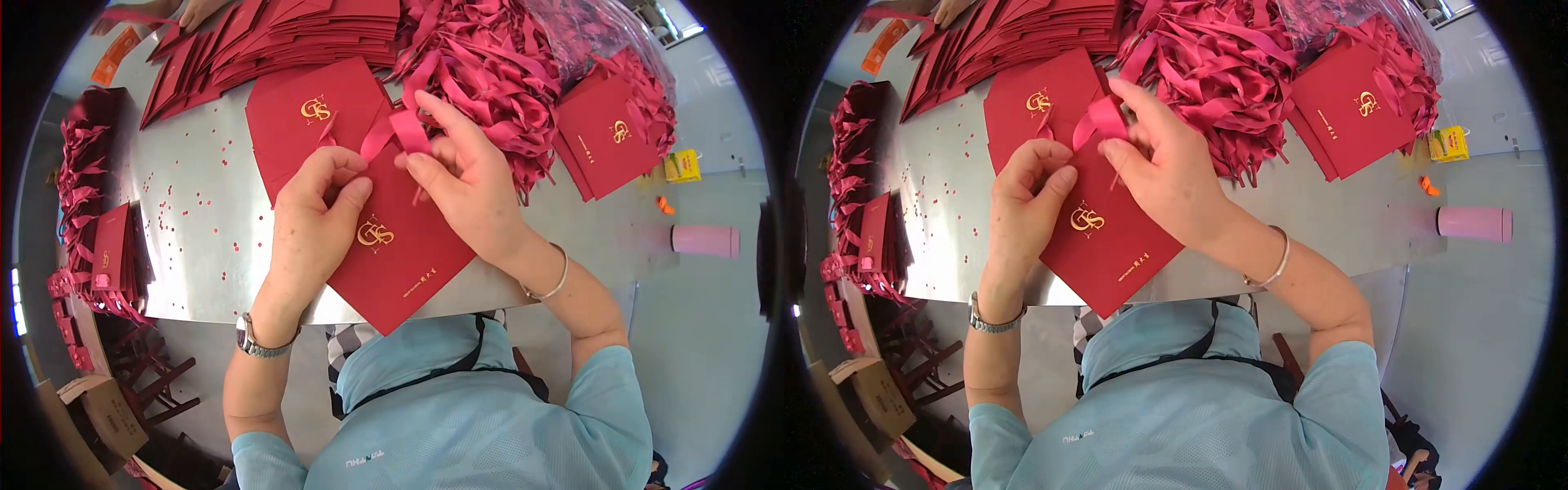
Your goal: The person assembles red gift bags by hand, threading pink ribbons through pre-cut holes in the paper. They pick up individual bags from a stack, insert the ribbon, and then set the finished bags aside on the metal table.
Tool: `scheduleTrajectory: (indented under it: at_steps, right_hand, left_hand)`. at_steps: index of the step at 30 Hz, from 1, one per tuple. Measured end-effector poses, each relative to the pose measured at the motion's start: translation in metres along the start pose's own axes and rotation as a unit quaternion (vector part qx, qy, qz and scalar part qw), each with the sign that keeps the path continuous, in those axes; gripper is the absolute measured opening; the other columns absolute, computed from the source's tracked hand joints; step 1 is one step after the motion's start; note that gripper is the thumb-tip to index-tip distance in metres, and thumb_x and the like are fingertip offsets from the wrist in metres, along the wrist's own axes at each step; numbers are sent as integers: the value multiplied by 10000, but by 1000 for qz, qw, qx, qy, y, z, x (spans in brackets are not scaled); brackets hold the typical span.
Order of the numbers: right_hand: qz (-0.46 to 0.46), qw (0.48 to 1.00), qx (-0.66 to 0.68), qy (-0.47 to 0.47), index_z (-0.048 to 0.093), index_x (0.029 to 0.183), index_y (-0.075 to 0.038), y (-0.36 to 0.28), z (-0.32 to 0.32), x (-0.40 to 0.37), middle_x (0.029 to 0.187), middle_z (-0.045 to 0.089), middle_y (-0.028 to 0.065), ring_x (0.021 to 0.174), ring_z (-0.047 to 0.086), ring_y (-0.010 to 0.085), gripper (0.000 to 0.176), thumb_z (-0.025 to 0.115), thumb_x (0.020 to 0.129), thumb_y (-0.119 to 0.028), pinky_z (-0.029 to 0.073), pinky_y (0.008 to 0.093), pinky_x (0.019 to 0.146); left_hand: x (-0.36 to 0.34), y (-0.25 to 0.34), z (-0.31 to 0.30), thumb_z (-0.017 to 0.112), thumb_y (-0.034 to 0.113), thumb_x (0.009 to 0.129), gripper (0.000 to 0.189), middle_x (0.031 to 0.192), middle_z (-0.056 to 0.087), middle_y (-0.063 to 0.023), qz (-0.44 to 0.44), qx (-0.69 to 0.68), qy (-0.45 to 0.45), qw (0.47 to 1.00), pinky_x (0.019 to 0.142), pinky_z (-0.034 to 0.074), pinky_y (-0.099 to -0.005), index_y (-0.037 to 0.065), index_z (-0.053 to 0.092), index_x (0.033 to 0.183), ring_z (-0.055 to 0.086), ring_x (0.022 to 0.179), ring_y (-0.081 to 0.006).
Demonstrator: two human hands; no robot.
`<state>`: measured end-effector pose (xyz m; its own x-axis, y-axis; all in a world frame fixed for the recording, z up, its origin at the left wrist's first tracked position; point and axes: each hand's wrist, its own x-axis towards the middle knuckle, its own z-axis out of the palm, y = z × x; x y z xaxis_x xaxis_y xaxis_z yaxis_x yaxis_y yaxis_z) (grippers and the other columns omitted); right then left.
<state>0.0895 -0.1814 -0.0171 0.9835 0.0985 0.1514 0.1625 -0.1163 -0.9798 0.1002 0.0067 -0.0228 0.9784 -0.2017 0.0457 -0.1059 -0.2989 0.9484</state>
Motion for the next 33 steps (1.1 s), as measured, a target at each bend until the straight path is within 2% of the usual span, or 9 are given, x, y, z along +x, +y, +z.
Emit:
scheduleTrajectory:
  at_steps: [4, 11, 13, 15, 18, 19, 25, 30, 33]
  right_hand:
    - [-47, 988, -140, 44, 408, 1435, -21, 4, 10, 8, 916, 626, 46, 764, 616, 60, 583, 648, 904, 3, 499, 213, 624]
    - [-76, 987, -139, 22, 439, 1416, -40, 12, 18, 6, 1028, 655, 73, 742, 628, 69, 561, 652, 899, 5, 520, 214, 635]
    - [-11, 996, -88, 22, 452, 1401, -21, 4, 16, -1, 1008, 653, 61, 730, 629, 74, 537, 648, 902, 3, 525, 216, 629]
    - [-56, 983, -173, 26, 508, 1356, -5, -9, 2, -7, 994, 653, 71, 701, 626, 80, 453, 627, 918, -6, 525, 230, 607]
    - [-391, 834, -387, 37, 672, 1112, -42, 3, -10, 2, 969, 657, 67, 746, 629, 240, 337, 639, 777, -67, 522, 327, 631]
    - [-412, 806, -424, 34, 689, 990, -62, 1, -5, 5, 938, 639, 35, 759, 595, 212, 275, 610, 731, -108, 508, 310, 653]
    - [-364, 824, -433, -13, 665, 870, -69, 1, -12, -2, 820, 599, 32, 720, 556, 230, 168, 669, 703, -68, 482, 323, 621]
    - [-299, 856, -421, 12, 671, 945, -27, -14, -12, -36, 785, 626, 73, 655, 564, 266, 289, 780, 677, -25, 455, 354, 573]
    - [-292, 876, -383, -10, 663, 958, -4, -7, -5, -43, 785, 634, 93, 651, 573, 272, 290, 782, 695, -27, 450, 365, 577]
  left_hand:
    - [-5, 4, -2, 721, 93, 847, 137, 841, 659, -82, 50, 10, -33, 998, 662, 498, -296, 10, 662, 938, 619, 727, -163]
    - [-5, 0, 4, 720, 80, 812, 86, 815, 655, -100, 101, 66, 1, 993, 636, 505, -341, 18, 684, 860, 646, 717, -259]
    - [-6, 0, 4, 713, 73, 813, 75, 801, 651, -103, 85, 55, 2, 995, 629, 504, -346, 16, 680, 851, 644, 706, -260]
    - [-6, 1, 4, 703, 57, 811, 59, 780, 646, -110, 78, 73, -1, 994, 621, 501, -351, 15, 675, 843, 641, 695, -265]
    - [-7, 3, 4, 706, 52, 805, 63, 777, 644, -115, 82, 73, -2, 994, 617, 499, -352, 13, 675, 844, 640, 695, -268]
    - [-8, 4, 5, 706, 52, 805, 63, 777, 644, -115, 82, 74, -5, 994, 617, 499, -352, 13, 675, 844, 640, 695, -268]
    - [-16, 14, 3, 708, 24, 804, 130, 812, 657, -112, 92, 58, -8, 994, 661, 516, -337, 5, 658, 923, 650, 721, -246]
    - [-16, 10, -4, 722, -11, 780, 324, 856, 658, -113, -9, 52, -4, 999, 706, 524, -311, 1, 612, 1085, 636, 733, -209]
    - [-12, 13, -10, 715, -23, 788, 269, 832, 659, -74, -74, 9, -41, 996, 697, 513, -274, -27, 621, 1040, 614, 738, -136]
